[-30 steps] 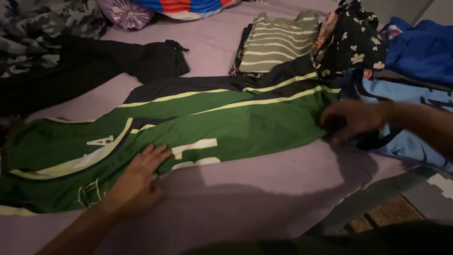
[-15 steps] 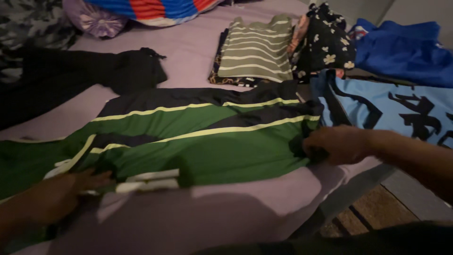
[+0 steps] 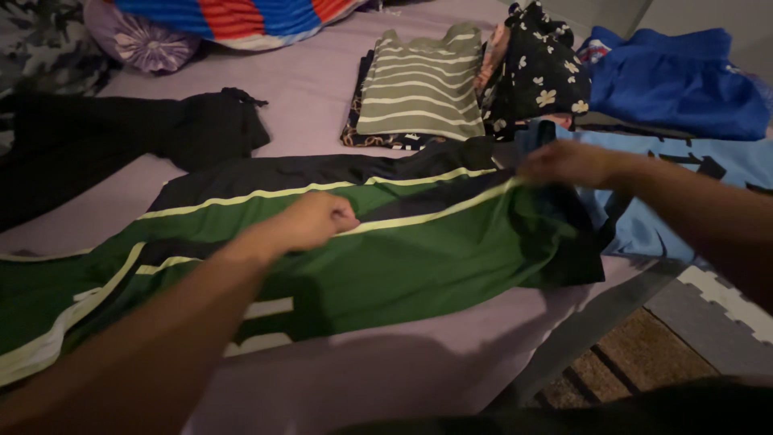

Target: The person folds several garments on a bed, including a striped shirt, a green jersey, and a patterned shirt. Each item is laid flat, folded into a compact rectangle, and placed in a growing stack on the bed.

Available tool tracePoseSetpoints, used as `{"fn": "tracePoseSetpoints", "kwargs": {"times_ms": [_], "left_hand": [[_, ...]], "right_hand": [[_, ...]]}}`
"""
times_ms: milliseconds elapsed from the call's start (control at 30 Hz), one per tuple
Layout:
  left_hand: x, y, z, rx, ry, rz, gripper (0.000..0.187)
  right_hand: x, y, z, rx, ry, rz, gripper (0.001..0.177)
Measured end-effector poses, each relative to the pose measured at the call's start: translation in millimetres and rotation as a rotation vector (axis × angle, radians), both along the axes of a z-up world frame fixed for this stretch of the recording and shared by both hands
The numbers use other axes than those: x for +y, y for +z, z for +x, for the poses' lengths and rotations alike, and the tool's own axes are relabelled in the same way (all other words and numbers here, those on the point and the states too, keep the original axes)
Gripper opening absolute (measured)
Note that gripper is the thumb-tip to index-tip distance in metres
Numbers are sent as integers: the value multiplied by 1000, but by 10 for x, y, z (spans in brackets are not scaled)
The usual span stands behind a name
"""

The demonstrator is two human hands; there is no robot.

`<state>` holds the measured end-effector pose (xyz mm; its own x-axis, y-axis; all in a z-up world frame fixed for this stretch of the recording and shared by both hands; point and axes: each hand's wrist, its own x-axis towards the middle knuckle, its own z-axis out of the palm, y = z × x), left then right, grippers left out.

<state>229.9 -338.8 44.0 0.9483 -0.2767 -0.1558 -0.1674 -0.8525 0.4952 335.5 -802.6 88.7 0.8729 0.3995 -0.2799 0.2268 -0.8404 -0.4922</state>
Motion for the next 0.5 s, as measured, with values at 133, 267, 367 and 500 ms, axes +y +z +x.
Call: {"fn": "tracePoseSetpoints", "kwargs": {"times_ms": [133,267,367,500], "left_hand": [[311,-168,233,102,-23,-404,36],[261,-190,275,12,54,-207,44],[30,50,62,76,214,-10,57],[-385,240,-551,-503,15,24,67]], "right_hand": [[55,166,-129,388,-525,586,52],[311,157,-351,538,-491,490,80],[251,172,-391,570,-349,375,87],[145,157,-566,489,-359,-10,90]]}}
